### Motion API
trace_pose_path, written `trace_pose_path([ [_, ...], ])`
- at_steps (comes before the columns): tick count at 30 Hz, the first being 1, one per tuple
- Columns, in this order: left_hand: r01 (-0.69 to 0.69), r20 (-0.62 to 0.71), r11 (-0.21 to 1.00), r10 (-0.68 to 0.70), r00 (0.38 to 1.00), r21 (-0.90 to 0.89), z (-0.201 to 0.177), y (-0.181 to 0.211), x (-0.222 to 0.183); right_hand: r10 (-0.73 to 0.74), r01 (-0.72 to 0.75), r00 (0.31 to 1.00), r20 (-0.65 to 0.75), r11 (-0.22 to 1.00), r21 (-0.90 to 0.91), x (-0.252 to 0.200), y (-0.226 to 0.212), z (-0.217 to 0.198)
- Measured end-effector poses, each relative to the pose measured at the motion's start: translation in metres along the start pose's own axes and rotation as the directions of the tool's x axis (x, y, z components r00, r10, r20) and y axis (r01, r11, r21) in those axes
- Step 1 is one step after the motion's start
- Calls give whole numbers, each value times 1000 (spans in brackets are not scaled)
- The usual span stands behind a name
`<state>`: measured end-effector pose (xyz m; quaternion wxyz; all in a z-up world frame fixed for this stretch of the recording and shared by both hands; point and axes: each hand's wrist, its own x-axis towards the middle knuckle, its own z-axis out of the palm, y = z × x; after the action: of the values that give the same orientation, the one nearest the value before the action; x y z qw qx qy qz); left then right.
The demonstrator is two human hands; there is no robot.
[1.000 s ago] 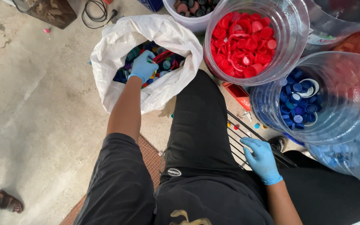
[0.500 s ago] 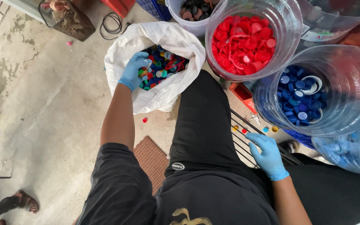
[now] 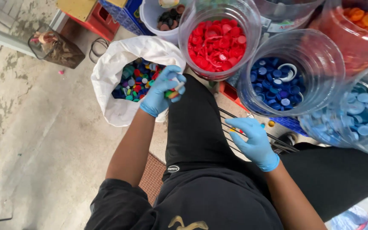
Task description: Sorting plastic bottle caps by color from a large bag into separate containers.
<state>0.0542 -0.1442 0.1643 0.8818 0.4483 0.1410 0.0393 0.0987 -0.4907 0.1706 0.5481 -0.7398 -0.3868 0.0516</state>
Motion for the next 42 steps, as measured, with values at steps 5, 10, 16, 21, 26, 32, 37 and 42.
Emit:
trace_pose_path([
  [5, 7, 133, 1000, -8, 991, 9, 118, -29, 3, -127, 115, 988, -93, 985, -127, 57, -33, -25],
  [10, 5, 184, 985, -38, 982, 174, 164, -72, 21, -146, 138, 989, -6, 945, -297, 77, -61, -75],
  [16, 105, 193, 988, -125, 973, 110, 191, -88, 29, -59, 63, 998, 22, 929, -365, 58, -25, -95],
  [21, 121, 147, 984, -140, 979, 134, 200, -92, 31, -8, -7, 999, -37, 925, -379, 54, -19, -96],
  [26, 117, 138, 982, -138, 981, 150, 204, -88, 31, -56, 26, 997, -45, 862, -506, 56, -13, -93],
  [32, 166, 107, 985, -171, 979, 56, 206, -87, 31, -50, -7, 992, -120, 902, -432, 57, -3, -88],
  [37, 342, 51, 912, -339, 939, -225, 205, -82, 37, 4, -98, 957, -290, 945, -311, 74, -10, -95],
  [42, 363, 48, 882, -366, 929, -300, 196, -70, 43, -70, -48, 888, -455, 969, -242, 152, 18, -112],
])
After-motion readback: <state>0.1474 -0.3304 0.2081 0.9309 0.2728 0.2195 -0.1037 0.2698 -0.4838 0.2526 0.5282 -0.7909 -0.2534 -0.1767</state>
